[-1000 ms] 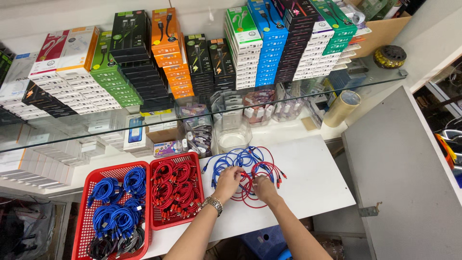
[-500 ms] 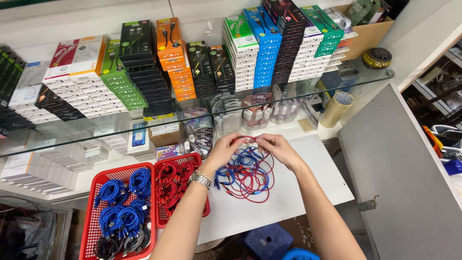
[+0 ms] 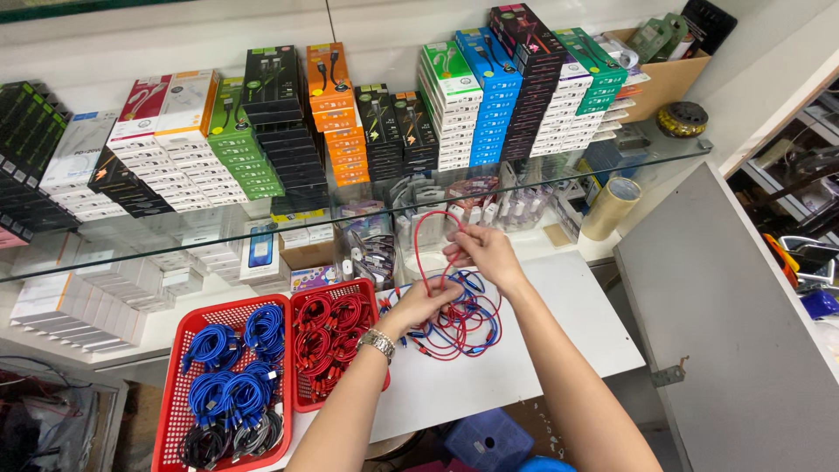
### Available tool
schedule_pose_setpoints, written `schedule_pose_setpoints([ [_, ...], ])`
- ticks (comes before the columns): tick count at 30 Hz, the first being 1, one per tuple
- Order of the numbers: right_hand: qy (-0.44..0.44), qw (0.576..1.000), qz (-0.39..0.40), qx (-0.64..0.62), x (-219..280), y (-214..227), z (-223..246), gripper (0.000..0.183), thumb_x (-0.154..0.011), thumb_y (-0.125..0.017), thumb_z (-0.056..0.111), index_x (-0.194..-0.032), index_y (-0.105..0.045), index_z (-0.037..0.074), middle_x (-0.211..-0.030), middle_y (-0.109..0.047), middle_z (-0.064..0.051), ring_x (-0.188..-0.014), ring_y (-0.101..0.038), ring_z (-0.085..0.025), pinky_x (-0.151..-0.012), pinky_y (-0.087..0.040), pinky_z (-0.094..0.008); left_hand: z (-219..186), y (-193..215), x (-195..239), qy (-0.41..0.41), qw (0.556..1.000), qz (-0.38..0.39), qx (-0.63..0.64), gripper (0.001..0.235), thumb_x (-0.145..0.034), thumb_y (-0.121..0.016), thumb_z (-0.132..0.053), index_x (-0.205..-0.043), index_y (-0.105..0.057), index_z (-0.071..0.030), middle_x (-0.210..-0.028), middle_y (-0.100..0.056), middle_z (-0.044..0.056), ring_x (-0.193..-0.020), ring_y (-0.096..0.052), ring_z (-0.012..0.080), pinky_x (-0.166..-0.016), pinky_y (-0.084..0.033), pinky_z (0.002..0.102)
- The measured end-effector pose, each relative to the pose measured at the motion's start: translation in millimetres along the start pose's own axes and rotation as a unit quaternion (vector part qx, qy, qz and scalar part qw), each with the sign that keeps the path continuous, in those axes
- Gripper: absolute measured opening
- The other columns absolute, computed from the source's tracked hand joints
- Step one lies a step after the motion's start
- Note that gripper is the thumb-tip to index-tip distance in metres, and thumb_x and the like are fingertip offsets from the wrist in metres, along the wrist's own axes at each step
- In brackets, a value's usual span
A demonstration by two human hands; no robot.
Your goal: The person untangles and coils red and blue USB cables on a white table, then places them into red plastic baskets. The person handles the cables one at a time, separating them by color and organizing them neatly.
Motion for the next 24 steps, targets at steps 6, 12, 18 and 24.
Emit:
schedule_pose_setpoints([
  [6, 0.057, 0.989, 0.122, 0.060, 22.2, -13.5, -27.9, 0.047, -0.096, -0.054, 0.020, -0.141, -0.053, 0.006, -0.128, -0.071, -0.005, -0.125, -0.062, -0.016, -0.105, -0.046, -0.031, -13.3, 30.5, -9.9, -0.029, 0.995, -0.041, 0.086, 0.048, -0.108, -0.045, -0.038, -0.098, -0.075, -0.001, -0.070, -0.068, 0.005, -0.044, -0.041, 0.0070, -0.045, -0.038, 0.025],
  [12, 0.050, 0.893, 0.107, 0.434, 42.2, 3.0, -80.2, 0.024, -0.096, -0.065, 0.025, -0.104, -0.077, 0.005, -0.109, -0.071, -0.017, -0.103, -0.066, -0.029, -0.093, -0.051, -0.038, -60.3, 85.8, 16.4, -0.150, 0.939, -0.228, 0.211, 0.054, -0.112, -0.041, -0.039, -0.100, -0.072, 0.003, -0.075, -0.071, 0.012, -0.046, -0.042, 0.0051, -0.045, -0.036, 0.025],
  [18, 0.162, 0.898, -0.192, 0.361, 42.0, 37.6, 16.7, 0.023, -0.098, -0.062, 0.022, -0.102, -0.076, 0.005, -0.087, -0.073, -0.016, -0.077, -0.070, -0.033, -0.072, -0.053, -0.041, -71.7, 80.0, 42.0, -0.140, 0.937, -0.291, 0.134, 0.044, -0.105, -0.043, -0.037, -0.113, -0.071, -0.004, -0.104, -0.079, 0.008, -0.042, -0.038, 0.0020, -0.040, -0.033, 0.022],
  [24, 0.139, 0.918, -0.052, 0.367, 48.5, -1.2, 75.0, 0.028, -0.095, -0.065, 0.031, -0.101, -0.079, 0.007, -0.071, -0.073, -0.008, -0.063, -0.067, -0.017, -0.061, -0.051, -0.034, -36.3, 51.1, 18.7, -0.088, 0.963, -0.221, 0.126, 0.041, -0.106, -0.044, -0.035, -0.118, -0.069, -0.005, -0.109, -0.080, 0.008, -0.042, -0.039, 0.0030, -0.041, -0.038, 0.022],
])
Point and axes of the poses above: each hand's wrist, its own x-axis away from the middle knuckle, its own y-axis out of the back of the hand, z = x × y, the point moved 7 cm from there along -x, towards the middle knuckle
